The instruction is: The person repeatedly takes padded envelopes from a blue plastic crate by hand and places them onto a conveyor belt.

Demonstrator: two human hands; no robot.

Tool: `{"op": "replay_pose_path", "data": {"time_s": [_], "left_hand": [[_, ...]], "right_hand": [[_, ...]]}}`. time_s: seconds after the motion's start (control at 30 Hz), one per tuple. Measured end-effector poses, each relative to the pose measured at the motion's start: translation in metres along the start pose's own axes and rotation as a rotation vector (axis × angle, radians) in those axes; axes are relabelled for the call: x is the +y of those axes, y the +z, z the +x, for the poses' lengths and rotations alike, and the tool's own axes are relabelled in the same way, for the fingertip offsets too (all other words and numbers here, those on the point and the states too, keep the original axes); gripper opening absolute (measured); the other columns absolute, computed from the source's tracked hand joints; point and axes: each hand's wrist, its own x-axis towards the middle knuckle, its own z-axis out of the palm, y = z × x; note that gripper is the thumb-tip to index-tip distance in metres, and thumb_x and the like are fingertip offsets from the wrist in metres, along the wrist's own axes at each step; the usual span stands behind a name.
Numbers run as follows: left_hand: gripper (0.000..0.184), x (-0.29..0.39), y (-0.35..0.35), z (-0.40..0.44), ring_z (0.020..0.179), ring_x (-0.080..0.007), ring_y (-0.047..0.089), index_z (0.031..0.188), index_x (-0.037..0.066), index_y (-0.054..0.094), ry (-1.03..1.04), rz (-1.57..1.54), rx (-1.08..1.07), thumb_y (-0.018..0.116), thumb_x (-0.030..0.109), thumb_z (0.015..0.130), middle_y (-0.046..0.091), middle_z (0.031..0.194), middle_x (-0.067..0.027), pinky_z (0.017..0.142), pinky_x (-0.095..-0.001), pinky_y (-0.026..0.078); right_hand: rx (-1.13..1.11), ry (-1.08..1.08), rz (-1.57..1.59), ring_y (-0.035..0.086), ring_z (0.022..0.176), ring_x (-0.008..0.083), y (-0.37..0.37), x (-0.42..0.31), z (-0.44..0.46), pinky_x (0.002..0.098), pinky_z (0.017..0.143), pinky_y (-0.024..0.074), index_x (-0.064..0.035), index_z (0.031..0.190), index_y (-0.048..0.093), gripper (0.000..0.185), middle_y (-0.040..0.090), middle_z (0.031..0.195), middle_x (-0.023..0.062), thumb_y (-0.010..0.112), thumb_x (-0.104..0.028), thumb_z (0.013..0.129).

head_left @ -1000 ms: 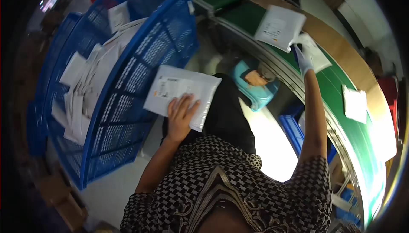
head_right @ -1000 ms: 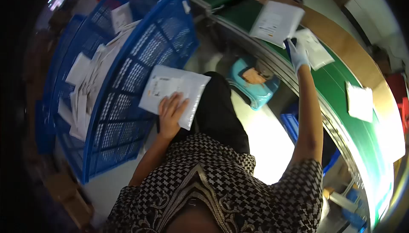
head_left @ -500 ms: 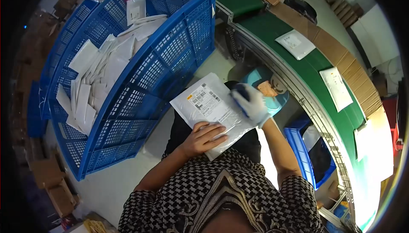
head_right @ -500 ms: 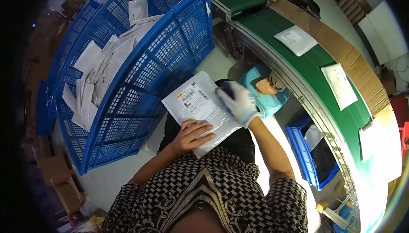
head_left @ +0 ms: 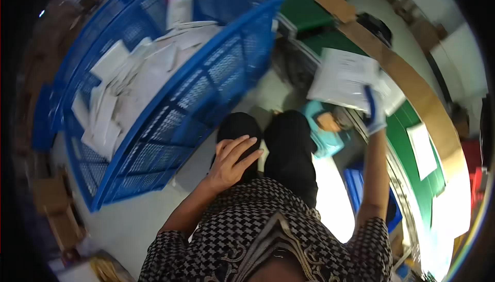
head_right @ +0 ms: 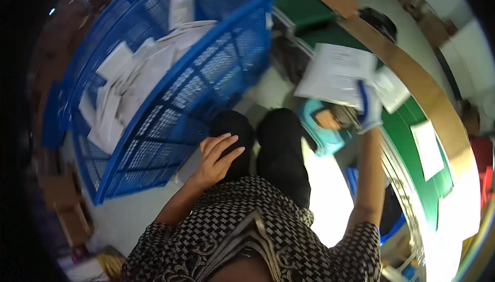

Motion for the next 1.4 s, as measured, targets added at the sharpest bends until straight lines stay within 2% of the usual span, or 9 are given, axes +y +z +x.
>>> {"op": "replay_pose_path", "data": {"time_s": [0.23,0.27,0.3,0.33,0.4,0.53,0.67,0.93,1.4], "left_hand": [[0.029,-0.06,-0.097,-0.02,0.107,-0.0183,0.053,0.107,0.013,0.062,-0.159,0.388,0.09,0.059,0.007,0.078,0.058,0.115,-0.0041,0.088,-0.0348,0.034],[0.032,-0.072,-0.113,-0.014,0.11,-0.0174,0.051,0.108,0.015,0.061,-0.172,0.437,0.113,0.059,0.008,0.078,0.057,0.115,-0.0024,0.088,-0.0345,0.033],[0.031,-0.083,-0.13,-0.006,0.107,-0.0184,0.052,0.108,0.015,0.061,-0.231,0.446,0.132,0.058,0.008,0.078,0.058,0.112,-0.0023,0.087,-0.0356,0.034],[0.031,-0.1,-0.144,0.005,0.105,-0.0193,0.053,0.109,0.015,0.06,-0.285,0.447,0.149,0.058,0.008,0.079,0.058,0.109,-0.0022,0.085,-0.0366,0.034],[0.03,-0.145,-0.159,0.02,0.103,-0.0211,0.053,0.11,0.013,0.059,-0.371,0.417,0.082,0.058,0.01,0.08,0.059,0.107,-0.0039,0.086,-0.0362,0.035],[0.043,-0.261,-0.138,0.027,0.107,-0.0272,0.051,0.122,0.01,0.05,-0.623,0.393,-0.219,0.06,0.02,0.082,0.057,0.113,-0.009,0.087,-0.0415,0.038],[0.067,-0.335,-0.066,0.036,0.117,-0.0324,0.044,0.131,0.01,0.037,-0.741,0.633,-0.444,0.063,0.04,0.078,0.042,0.131,-0.0142,0.086,-0.0522,0.039],[0.063,-0.425,-0.008,0.097,0.115,-0.0267,0.043,0.123,0.013,0.044,-0.281,0.395,-0.663,0.066,0.047,0.074,0.049,0.121,-0.0064,0.088,-0.0492,0.035],[0.041,-0.408,-0.07,0.084,0.108,-0.0265,0.044,0.093,0.013,0.055,-0.301,0.369,-1.018,0.074,0.04,0.068,0.043,0.129,-0.0028,0.089,-0.0451,0.037]], "right_hand": [[-0.386,0.533,0.231,0.051,0.074,0.0116,0.061,0.027,0.022,0.0241,0.067,0.0416,-0.0046,0.106,0.058,0.028,0.058,0.087,0.0049,0.039,-0.019,0.091],[-0.256,0.118,0.237,0.05,0.067,0.0113,0.079,-0.062,0.055,0.0239,0.062,0.041,-0.0019,0.101,0.06,0.027,0.058,0.084,0.0048,0.042,-0.018,0.088],[-0.294,0.78,0.678,0.051,0.065,0.0115,0.113,-0.025,0.052,0.0234,0.062,0.0415,-0.0002,0.102,0.06,0.027,0.059,0.082,0.0053,0.044,-0.018,0.089],[-0.319,0.451,0.651,0.051,0.064,0.0116,0.133,-0.063,0.07,0.0226,0.061,0.042,0.0008,0.103,0.06,0.027,0.06,0.081,0.0059,0.046,-0.017,0.089],[-0.442,0.863,0.917,0.053,0.064,0.0113,0.175,-0.113,0.098,0.0209,0.06,0.0422,0.0023,0.103,0.06,0.027,0.061,0.079,0.0064,0.046,-0.017,0.09],[-0.662,0.781,1.047,0.059,0.068,0.0158,0.273,-0.139,0.092,0.0245,0.062,0.0456,0.0014,0.098,0.062,0.027,0.064,0.084,0.0114,0.05,-0.021,0.089],[-0.767,-0.021,0.285,0.058,0.081,0.0344,0.301,-0.159,0.098,0.0374,0.071,0.0451,-0.0009,0.099,0.059,0.027,0.062,0.094,0.0159,0.048,-0.022,0.087],[-1.034,0.054,0.278,0.057,0.085,0.0357,0.327,-0.17,0.119,0.0396,0.074,0.0448,-0.0011,0.095,0.057,0.031,0.062,0.096,0.0161,0.043,-0.028,0.088],[-1.001,0.075,0.257,0.058,0.082,0.0364,0.321,-0.164,0.117,0.0404,0.073,0.0455,-0.0011,0.097,0.056,0.03,0.062,0.094,0.0187,0.044,-0.027,0.088]]}}
